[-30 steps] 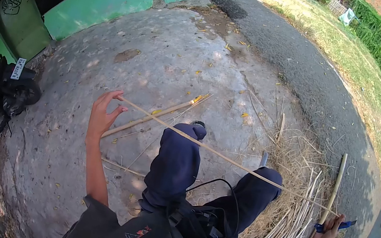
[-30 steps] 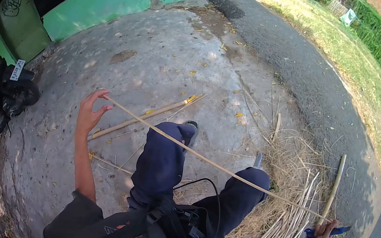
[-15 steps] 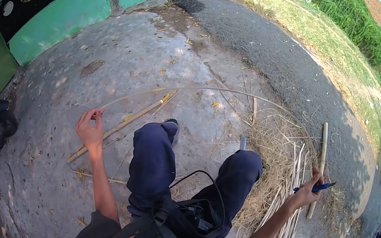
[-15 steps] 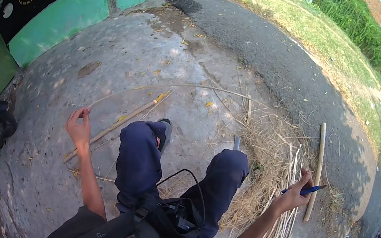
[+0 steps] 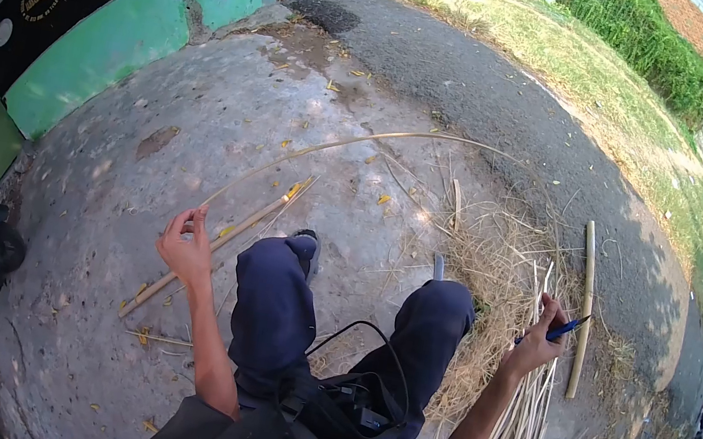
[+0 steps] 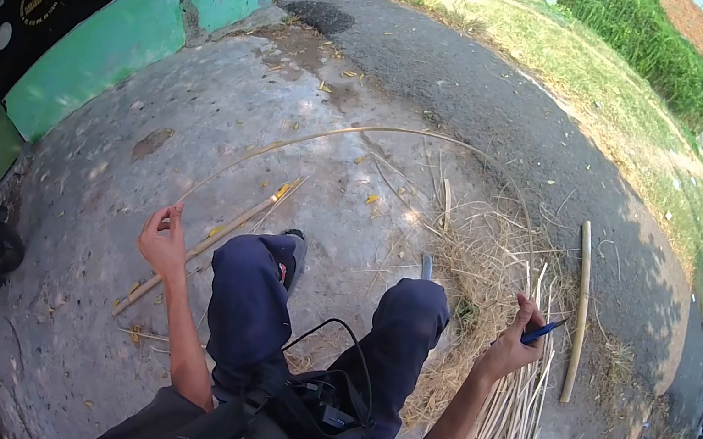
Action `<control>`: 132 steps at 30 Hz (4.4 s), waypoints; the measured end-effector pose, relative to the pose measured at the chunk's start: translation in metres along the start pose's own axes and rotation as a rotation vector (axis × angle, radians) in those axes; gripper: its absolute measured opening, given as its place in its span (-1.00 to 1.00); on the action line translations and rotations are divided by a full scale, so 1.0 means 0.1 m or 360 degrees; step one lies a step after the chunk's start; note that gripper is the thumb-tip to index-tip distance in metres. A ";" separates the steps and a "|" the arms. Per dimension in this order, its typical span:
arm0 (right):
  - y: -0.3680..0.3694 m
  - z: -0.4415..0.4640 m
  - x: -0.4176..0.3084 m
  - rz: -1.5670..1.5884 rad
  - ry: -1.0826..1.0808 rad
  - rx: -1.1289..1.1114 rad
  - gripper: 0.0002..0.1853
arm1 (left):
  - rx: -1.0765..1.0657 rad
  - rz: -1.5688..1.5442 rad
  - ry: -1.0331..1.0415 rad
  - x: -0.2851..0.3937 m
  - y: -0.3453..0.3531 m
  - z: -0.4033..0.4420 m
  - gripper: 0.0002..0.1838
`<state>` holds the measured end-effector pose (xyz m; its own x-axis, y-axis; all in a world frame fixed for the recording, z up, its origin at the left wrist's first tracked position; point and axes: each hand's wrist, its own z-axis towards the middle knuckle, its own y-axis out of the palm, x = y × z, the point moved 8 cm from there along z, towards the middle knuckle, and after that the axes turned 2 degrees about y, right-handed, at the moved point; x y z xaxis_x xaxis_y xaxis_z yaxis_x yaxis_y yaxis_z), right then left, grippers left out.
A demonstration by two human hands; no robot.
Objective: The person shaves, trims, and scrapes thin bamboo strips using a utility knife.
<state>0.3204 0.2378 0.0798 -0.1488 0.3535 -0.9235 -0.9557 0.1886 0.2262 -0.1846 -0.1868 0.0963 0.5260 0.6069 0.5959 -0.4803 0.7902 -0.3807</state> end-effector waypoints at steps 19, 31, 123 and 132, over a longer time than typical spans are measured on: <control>-0.40 0.44 -0.09 0.0326 0.0278 -0.0527 -0.84 | 0.0008 0.0295 0.0090 -0.85 -0.70 0.27 -0.52; 0.84 -0.39 -0.81 0.0479 0.0307 -0.0983 -0.83 | -0.1618 -0.0916 0.0736 2.64 -0.51 -0.91 -0.56; 1.19 -2.28 -0.11 0.0465 0.1485 -0.1657 -0.68 | -0.1641 -0.2371 -0.0290 2.69 -0.12 -0.71 -0.52; 0.86 -1.14 -0.55 -0.0102 0.0455 -0.1274 -0.65 | -0.1961 -0.1773 -0.0315 2.73 -0.14 -0.78 -0.65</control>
<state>0.2175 0.1302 0.1153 -0.0439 0.0987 -0.9941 -0.8398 -0.5427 -0.0168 0.0204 -0.0258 0.2095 0.0708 -0.2030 0.9766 0.8939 0.4475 0.0282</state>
